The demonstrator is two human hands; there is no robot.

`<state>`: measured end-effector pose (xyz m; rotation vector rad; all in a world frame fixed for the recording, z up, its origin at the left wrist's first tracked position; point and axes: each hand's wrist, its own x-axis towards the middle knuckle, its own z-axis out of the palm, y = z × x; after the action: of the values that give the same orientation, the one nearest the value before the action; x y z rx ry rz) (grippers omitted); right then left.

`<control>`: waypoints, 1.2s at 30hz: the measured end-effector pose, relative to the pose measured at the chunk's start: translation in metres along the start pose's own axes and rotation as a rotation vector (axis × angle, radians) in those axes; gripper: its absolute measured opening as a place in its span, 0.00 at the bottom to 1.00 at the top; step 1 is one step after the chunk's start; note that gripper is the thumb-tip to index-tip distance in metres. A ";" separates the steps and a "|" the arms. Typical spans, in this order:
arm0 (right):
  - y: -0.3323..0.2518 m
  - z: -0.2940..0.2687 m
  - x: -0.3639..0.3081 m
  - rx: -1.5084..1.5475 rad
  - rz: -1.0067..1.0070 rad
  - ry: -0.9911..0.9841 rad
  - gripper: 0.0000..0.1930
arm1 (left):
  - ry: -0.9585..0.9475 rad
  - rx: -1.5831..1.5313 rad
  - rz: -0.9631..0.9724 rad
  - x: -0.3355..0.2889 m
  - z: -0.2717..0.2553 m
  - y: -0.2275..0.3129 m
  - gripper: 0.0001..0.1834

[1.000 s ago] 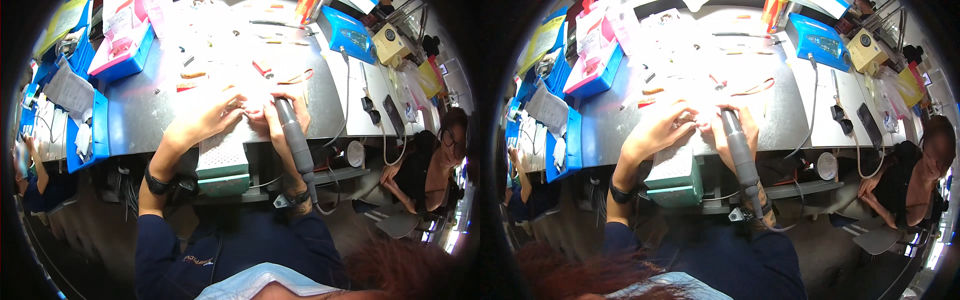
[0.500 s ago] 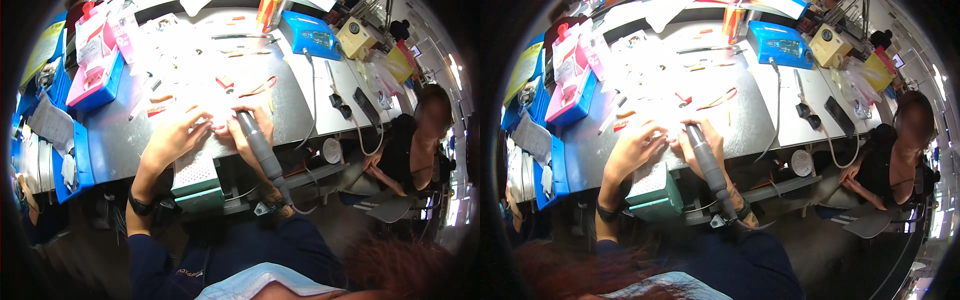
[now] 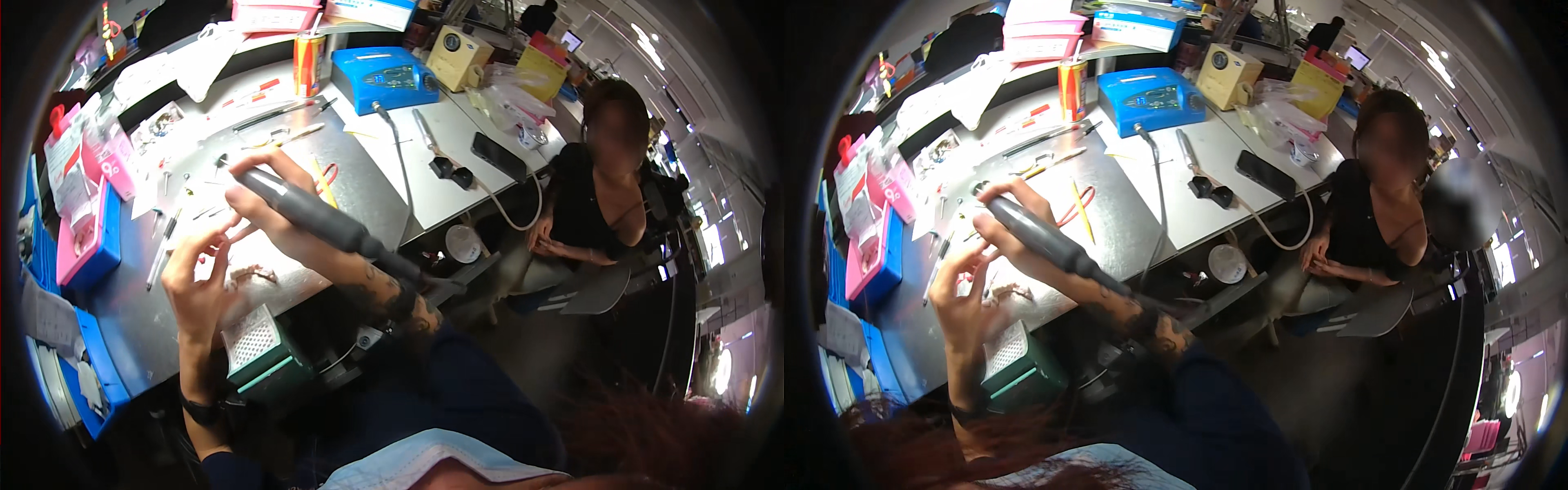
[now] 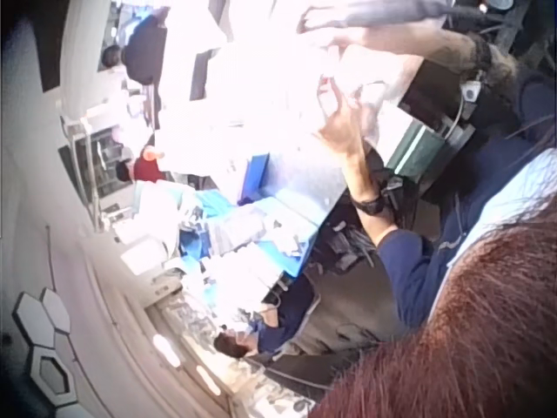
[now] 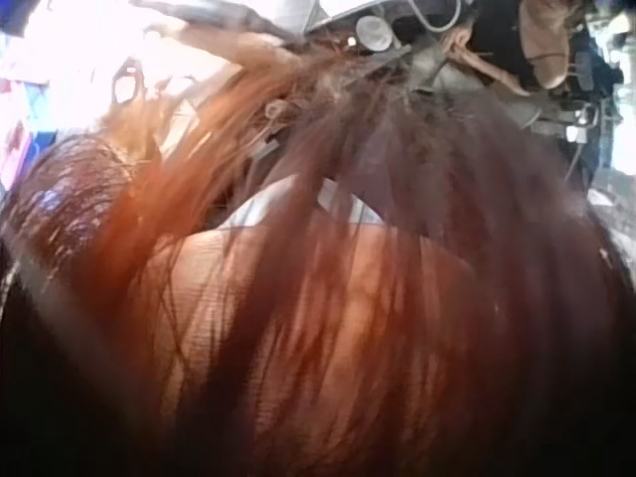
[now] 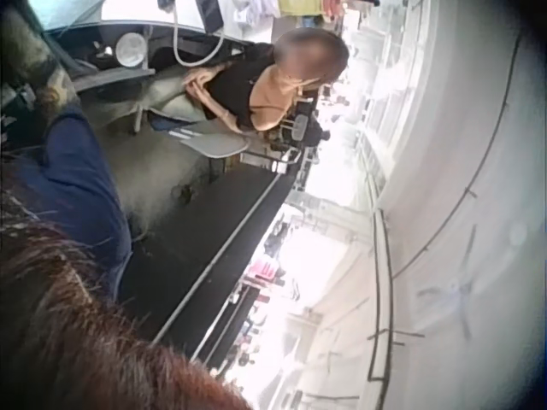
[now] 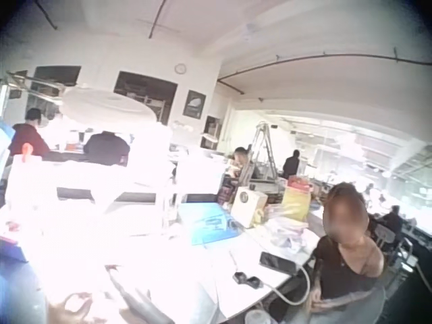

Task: Polishing a prosthetic dental bridge using a high-speed rotary tool.

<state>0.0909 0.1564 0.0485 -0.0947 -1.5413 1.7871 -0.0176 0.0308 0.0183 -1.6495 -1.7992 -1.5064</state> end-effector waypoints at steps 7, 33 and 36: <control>0.020 0.007 0.032 0.321 0.010 0.064 0.16 | 0.137 -0.200 -0.276 -0.006 0.004 -0.015 0.11; 0.014 0.019 0.010 0.056 -0.171 -0.083 0.12 | 0.190 -0.239 -0.310 -0.012 -0.015 -0.040 0.11; 0.021 0.022 0.010 0.097 -0.131 -0.122 0.12 | 0.233 -0.246 -0.306 -0.014 -0.019 -0.042 0.11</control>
<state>0.0629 0.1444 0.0403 0.1618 -1.5058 1.7873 -0.0572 0.0163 -0.0051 -1.2662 -1.8586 -2.0293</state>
